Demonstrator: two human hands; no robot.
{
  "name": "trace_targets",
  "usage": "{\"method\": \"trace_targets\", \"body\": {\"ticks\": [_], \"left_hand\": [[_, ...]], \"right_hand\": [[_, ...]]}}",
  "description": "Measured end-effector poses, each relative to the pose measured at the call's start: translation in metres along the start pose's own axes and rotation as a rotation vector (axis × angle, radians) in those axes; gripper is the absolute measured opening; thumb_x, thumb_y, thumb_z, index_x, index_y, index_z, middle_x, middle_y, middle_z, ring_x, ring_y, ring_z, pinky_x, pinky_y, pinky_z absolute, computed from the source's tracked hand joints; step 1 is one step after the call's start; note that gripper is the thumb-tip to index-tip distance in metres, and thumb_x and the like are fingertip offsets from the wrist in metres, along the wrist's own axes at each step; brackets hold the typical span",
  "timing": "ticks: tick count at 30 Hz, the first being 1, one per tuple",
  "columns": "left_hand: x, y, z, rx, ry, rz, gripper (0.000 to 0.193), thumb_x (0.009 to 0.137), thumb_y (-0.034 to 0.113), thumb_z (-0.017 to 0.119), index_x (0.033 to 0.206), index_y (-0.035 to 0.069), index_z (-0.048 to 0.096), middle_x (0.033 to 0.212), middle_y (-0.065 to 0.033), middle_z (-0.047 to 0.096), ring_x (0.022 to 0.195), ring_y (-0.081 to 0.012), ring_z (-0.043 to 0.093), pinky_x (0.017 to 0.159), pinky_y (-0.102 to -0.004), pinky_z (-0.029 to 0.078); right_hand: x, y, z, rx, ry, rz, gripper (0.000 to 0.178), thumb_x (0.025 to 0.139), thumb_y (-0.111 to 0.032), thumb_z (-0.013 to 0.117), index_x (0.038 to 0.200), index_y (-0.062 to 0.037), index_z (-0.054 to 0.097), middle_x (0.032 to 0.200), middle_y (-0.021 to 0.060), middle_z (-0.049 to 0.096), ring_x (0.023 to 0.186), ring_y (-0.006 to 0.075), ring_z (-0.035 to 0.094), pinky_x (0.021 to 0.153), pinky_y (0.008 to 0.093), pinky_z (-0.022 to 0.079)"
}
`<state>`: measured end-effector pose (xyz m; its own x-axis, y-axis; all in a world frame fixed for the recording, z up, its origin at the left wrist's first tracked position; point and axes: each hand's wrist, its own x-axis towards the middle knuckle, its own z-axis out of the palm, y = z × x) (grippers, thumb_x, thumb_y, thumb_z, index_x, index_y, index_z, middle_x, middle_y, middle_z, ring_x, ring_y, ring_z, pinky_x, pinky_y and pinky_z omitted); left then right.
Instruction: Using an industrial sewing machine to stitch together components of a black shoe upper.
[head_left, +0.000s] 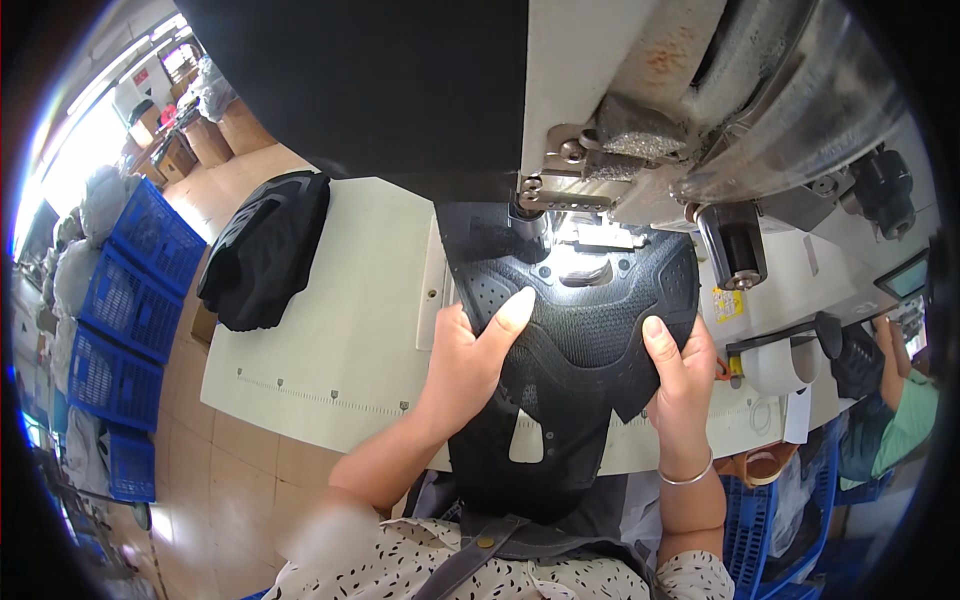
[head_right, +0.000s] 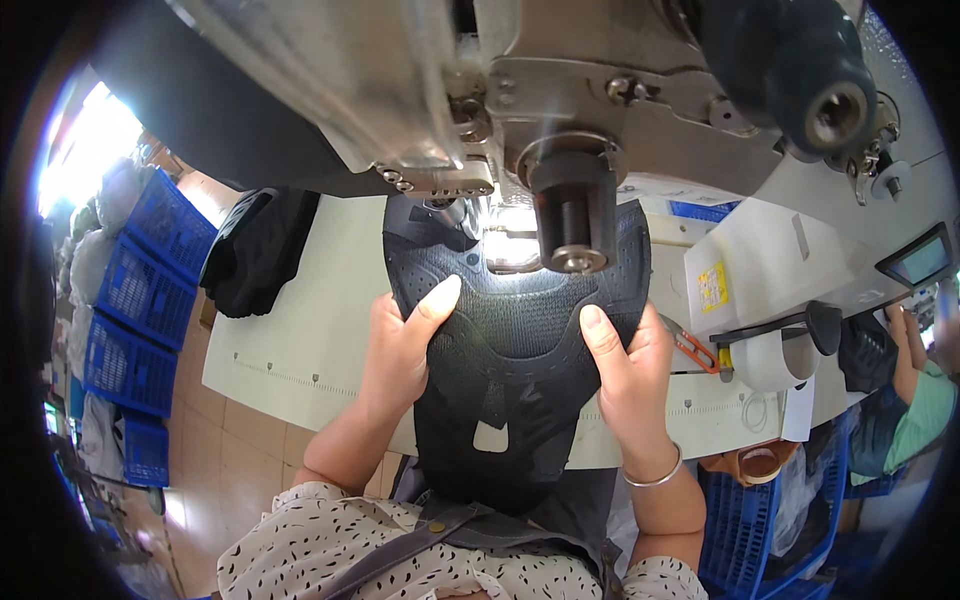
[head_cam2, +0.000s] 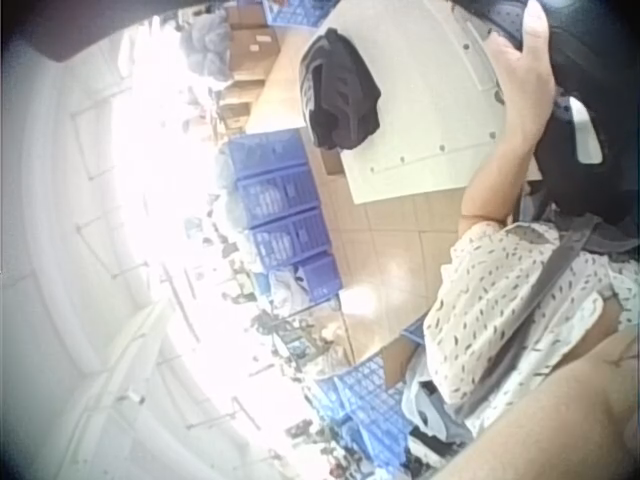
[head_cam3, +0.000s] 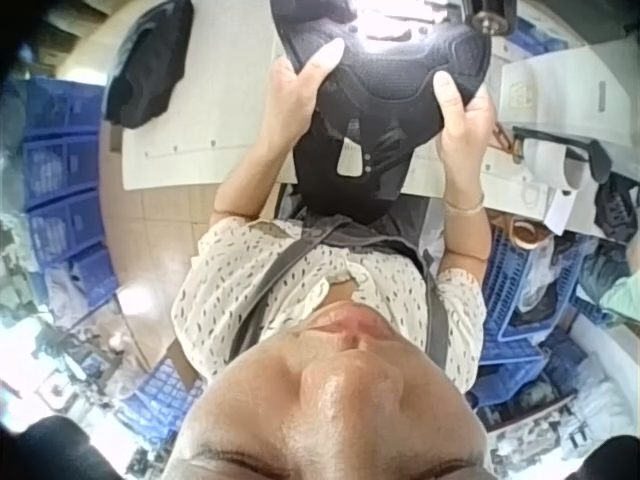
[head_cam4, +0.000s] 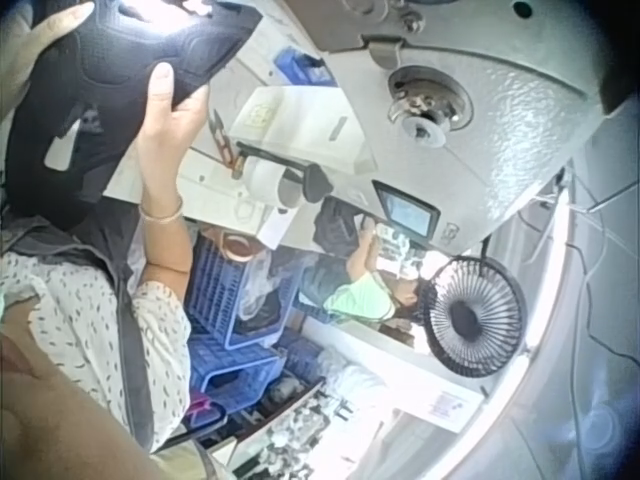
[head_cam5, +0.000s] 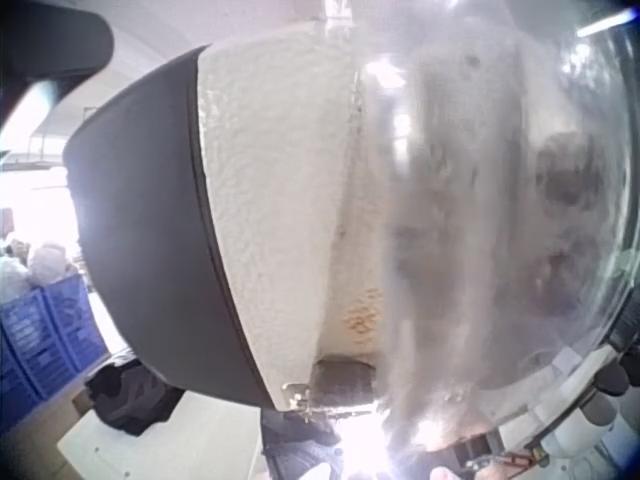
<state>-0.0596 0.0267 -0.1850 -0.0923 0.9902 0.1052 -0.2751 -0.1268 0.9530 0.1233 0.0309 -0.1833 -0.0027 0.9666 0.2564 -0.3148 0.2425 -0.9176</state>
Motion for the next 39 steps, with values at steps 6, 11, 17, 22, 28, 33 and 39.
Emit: {"method": "trace_targets", "body": {"ticks": [6,11,17,22,28,33,39], "left_hand": [[0.008,0.004,-0.003,0.024,-0.035,0.03,0.026,0.088,0.014,0.055,0.064,0.004,0.052,0.058,0.0093,0.044,0.053,0.0005,0.034,0.045,-0.0197,0.027],[0.013,0.006,-0.001,0.064,-0.027,0.054,0.023,0.088,0.014,0.054,0.068,0.003,0.056,0.061,0.0086,0.047,0.054,0.0003,0.037,0.047,-0.0193,0.031],[0.022,0.008,-0.003,0.018,-0.026,0.033,0.02,0.087,0.014,0.055,0.075,0.0,0.061,0.065,0.0071,0.053,0.059,0.0003,0.043,0.051,-0.0189,0.035],[0.025,0.007,-0.007,0.052,-0.046,0.019,0.02,0.087,0.015,0.056,0.075,0.0,0.061,0.065,0.0071,0.052,0.058,-0.0002,0.042,0.052,-0.0188,0.035],[0.031,0.01,-0.008,0.052,-0.061,0.002,0.018,0.087,0.017,0.055,0.082,0.001,0.062,0.068,0.0064,0.054,0.062,-0.0013,0.045,0.055,-0.0196,0.037],[0.034,0.013,-0.007,0.023,-0.08,-0.005,0.017,0.087,0.017,0.055,0.089,0.001,0.061,0.075,0.0055,0.056,0.068,-0.0021,0.047,0.062,-0.0197,0.04],[0.033,0.01,-0.011,0.01,-0.077,-0.002,0.019,0.088,0.018,0.054,0.092,0.002,0.061,0.073,0.0065,0.054,0.065,-0.0009,0.045,0.058,-0.0182,0.037]], "right_hand": [[0.009,0.005,-0.004,-0.001,-0.043,0.003,0.026,0.086,-0.009,0.053,0.109,0.0024,0.051,0.102,0.0098,0.059,0.088,0.014,0.058,0.08,0.0267,0.047],[0.013,0.007,-0.003,0.034,-0.033,0.005,0.021,0.086,-0.008,0.054,0.104,0.002,0.053,0.097,0.0078,0.06,0.085,0.0119,0.057,0.078,0.0253,0.047],[0.019,0.01,-0.002,0.071,-0.014,-0.006,0.015,0.086,-0.007,0.055,0.098,0.0017,0.054,0.092,0.007,0.061,0.081,0.0105,0.057,0.075,0.0241,0.047],[0.02,0.011,-0.002,0.095,-0.02,0.011,0.015,0.086,-0.007,0.055,0.098,0.0018,0.053,0.092,0.0078,0.061,0.081,0.0111,0.058,0.075,0.0249,0.048],[0.021,0.012,0.0,0.111,-0.023,0.018,0.016,0.086,-0.007,0.056,0.099,0.0019,0.053,0.092,0.0083,0.061,0.082,0.0117,0.058,0.076,0.0256,0.048],[0.019,0.013,-0.001,0.127,-0.036,0.017,0.018,0.085,-0.007,0.057,0.1,0.0021,0.053,0.093,0.0078,0.06,0.083,0.0115,0.057,0.077,0.0254,0.047],[0.014,0.015,0.0,0.12,-0.056,0.031,0.019,0.085,-0.006,0.056,0.101,0.0025,0.054,0.094,0.0079,0.06,0.083,0.0113,0.057,0.077,0.0256,0.047]]}}
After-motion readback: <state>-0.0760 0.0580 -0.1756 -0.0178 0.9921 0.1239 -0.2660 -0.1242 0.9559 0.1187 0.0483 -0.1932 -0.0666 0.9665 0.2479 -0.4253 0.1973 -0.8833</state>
